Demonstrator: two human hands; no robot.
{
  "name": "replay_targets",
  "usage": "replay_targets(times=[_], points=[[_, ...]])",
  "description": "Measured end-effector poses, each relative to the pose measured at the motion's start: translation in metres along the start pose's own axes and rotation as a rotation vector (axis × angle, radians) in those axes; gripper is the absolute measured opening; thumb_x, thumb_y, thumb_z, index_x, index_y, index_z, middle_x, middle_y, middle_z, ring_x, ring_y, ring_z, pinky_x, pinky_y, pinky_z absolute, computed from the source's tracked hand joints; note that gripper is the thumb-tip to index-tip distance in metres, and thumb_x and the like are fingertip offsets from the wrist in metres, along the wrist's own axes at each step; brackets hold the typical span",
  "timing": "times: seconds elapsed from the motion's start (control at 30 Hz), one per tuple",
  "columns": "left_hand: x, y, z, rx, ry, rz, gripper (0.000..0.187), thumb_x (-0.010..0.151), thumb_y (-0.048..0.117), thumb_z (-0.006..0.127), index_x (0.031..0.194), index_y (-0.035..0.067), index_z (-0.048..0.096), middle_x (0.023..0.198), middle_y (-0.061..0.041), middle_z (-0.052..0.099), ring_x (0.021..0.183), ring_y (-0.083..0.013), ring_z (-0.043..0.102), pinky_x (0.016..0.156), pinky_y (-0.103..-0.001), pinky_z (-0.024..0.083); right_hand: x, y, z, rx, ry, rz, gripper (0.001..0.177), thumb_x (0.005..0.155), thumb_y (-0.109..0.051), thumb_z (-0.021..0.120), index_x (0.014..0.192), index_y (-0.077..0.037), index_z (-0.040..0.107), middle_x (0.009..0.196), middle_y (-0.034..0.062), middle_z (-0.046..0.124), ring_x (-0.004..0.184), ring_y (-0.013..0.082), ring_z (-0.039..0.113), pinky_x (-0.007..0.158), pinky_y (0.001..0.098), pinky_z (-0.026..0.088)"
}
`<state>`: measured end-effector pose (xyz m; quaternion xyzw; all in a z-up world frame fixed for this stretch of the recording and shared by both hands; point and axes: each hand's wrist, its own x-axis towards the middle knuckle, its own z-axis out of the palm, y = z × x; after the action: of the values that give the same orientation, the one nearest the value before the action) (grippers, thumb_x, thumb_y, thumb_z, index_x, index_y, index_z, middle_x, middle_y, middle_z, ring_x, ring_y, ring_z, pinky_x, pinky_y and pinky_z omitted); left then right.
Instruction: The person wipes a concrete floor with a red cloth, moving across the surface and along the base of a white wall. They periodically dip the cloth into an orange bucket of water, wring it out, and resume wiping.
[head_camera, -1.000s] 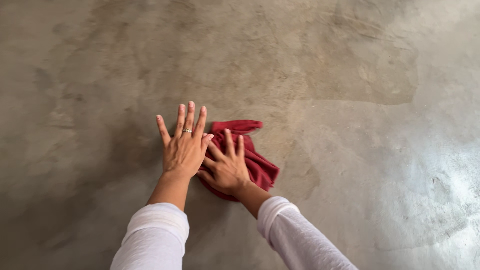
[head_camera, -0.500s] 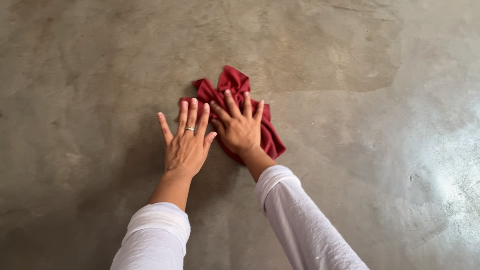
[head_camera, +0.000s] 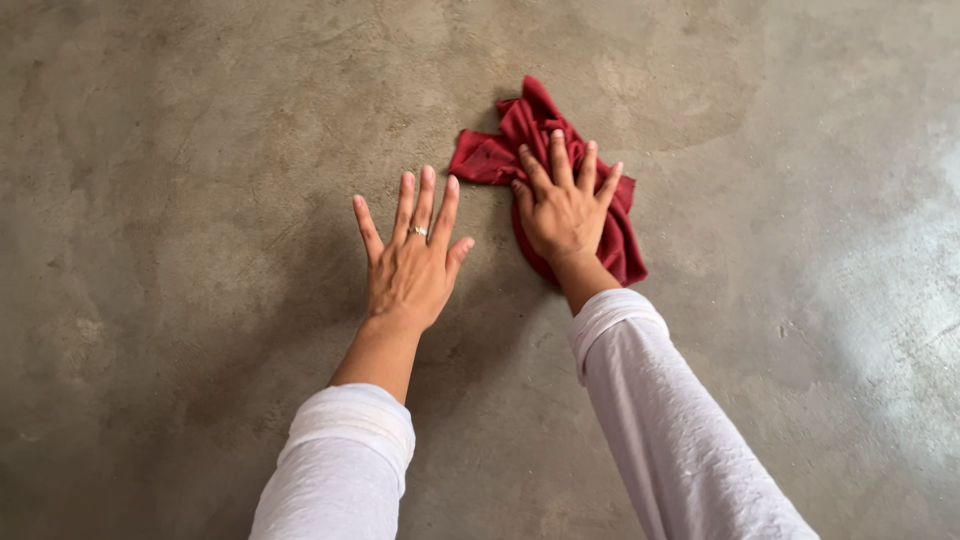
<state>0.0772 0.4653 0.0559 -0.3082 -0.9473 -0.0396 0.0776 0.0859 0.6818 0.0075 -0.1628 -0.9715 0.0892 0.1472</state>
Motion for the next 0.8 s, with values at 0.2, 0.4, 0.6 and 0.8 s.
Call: replay_targets(times=[0.2,0.4,0.6,0.8], points=[[0.021,0.021,-0.002,0.039,-0.144,0.041,0.07,0.102,0.058,0.027,0.162,0.028,0.009,0.17,-0.003,0.008,0.155,-0.0219,0.006,0.118,-0.067,-0.008,-0.002,0.03,-0.009,-0.031,-0.043,0.109,0.052,0.103,-0.056,0.042,0.152,-0.038,0.047,0.168,0.0038,0.028,0.154,0.0424,0.017,0.118,0.0717,-0.001],[0.007,0.038,-0.004,0.065,-0.15,0.028,0.07,0.103,0.059,0.023,0.163,0.029,0.006,0.171,-0.001,0.005,0.157,-0.0212,0.004,0.12,-0.066,-0.009,0.001,0.058,-0.02,-0.091,-0.134,0.217,0.056,0.102,-0.059,0.037,0.154,-0.041,0.041,0.17,0.0003,0.019,0.155,0.0401,0.011,0.119,0.0684,-0.006],[0.003,0.043,-0.001,0.046,-0.169,-0.016,0.07,0.102,0.059,0.025,0.162,0.027,0.007,0.17,-0.004,0.006,0.155,-0.0232,0.005,0.117,-0.067,-0.008,-0.002,0.116,-0.027,-0.113,-0.122,0.331,0.057,0.102,-0.061,0.035,0.156,-0.041,0.038,0.17,0.0029,0.016,0.155,0.0409,0.009,0.118,0.0668,-0.006],[-0.01,0.053,-0.016,0.049,-0.169,0.016,0.07,0.103,0.059,0.027,0.163,0.03,0.007,0.171,-0.003,0.008,0.156,-0.0219,0.007,0.12,-0.066,-0.008,-0.009,0.139,-0.017,-0.049,-0.002,0.449,0.052,0.105,-0.053,0.043,0.154,-0.038,0.045,0.172,0.005,0.021,0.156,0.044,0.012,0.119,0.0716,-0.004]])
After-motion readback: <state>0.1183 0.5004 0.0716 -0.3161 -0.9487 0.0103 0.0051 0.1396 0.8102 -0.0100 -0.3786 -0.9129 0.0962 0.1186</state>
